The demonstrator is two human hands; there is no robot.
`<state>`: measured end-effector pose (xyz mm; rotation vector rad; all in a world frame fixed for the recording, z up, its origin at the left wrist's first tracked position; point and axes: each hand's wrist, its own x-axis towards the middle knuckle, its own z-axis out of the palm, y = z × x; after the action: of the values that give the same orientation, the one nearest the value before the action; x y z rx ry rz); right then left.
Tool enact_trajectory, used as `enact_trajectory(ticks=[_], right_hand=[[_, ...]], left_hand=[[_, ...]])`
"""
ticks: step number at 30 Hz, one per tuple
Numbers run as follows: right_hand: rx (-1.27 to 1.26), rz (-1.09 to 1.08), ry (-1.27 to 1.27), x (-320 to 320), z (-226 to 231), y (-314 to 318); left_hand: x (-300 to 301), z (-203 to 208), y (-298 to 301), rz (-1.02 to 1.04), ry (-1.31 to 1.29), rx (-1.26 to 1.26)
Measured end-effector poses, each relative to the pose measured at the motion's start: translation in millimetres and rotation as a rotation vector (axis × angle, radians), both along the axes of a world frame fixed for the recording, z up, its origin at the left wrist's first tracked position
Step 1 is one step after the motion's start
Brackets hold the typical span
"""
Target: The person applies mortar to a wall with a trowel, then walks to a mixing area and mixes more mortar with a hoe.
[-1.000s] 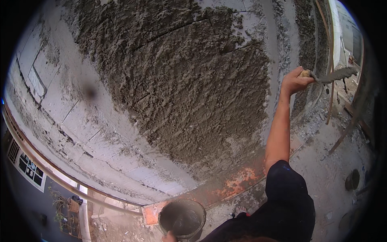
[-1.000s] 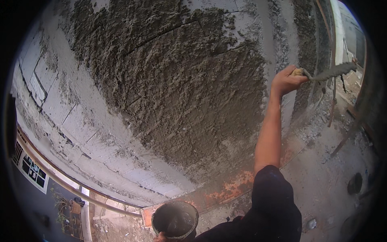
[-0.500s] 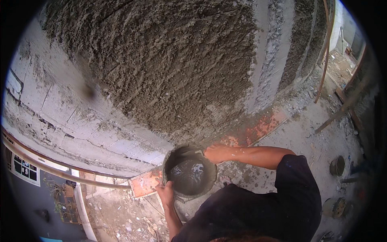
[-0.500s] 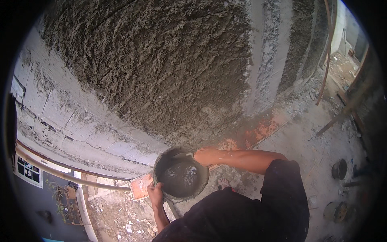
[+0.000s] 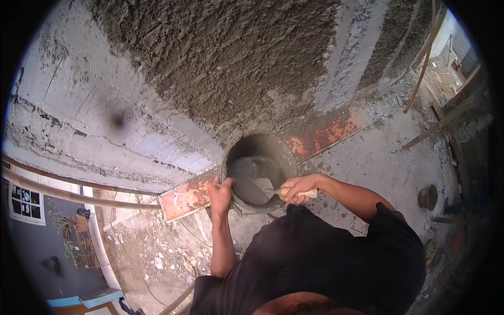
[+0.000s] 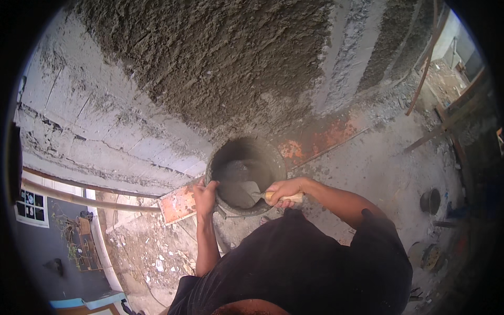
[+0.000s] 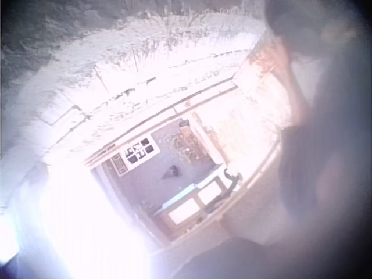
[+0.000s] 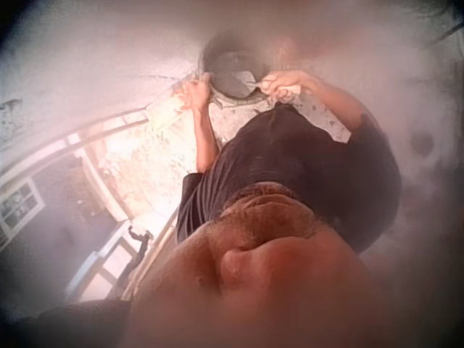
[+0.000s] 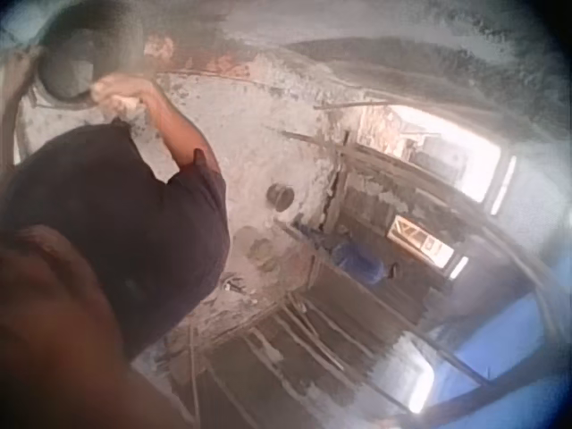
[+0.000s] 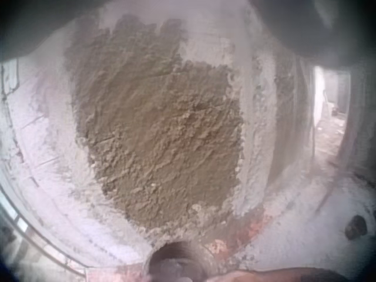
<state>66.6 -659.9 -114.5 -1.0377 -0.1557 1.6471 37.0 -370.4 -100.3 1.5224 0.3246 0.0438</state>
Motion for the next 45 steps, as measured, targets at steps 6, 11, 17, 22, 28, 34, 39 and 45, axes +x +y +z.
enact_trajectory(ticks=[6,11,17,22,28,34,39,45], right_hand=[[0.097,-0.406,0.040,-46,10,-12],[0.129,-0.887,-0.096,-62,30,-11],[0.488,-1.290,-0.477,-23,141,-59],[0.516,-1.947,-1.174,43,239,-116],[0.020,-2.742,-1.826,191,271,-235],[-1.238,-1.693,-1.987,345,217,-276],[-0.691,-0.416,-1.725,231,95,-189],[-0.462,0.158,-1.676,156,-6,-131]], left_hand=[[-14,-6,12,0.218,-0.003,-0.008],[-26,-32,8,0.336,0.006,-0.016],[-32,-105,39,0.476,-0.003,-0.039],[-45,-137,52,0.580,-0.052,0.052],[-55,-61,-7,0.715,0.016,0.061],[-34,-52,-45,0.781,0.059,0.145],[-2,-32,-69,0.727,0.071,0.072],[55,-55,-78,0.304,0.061,0.125]])
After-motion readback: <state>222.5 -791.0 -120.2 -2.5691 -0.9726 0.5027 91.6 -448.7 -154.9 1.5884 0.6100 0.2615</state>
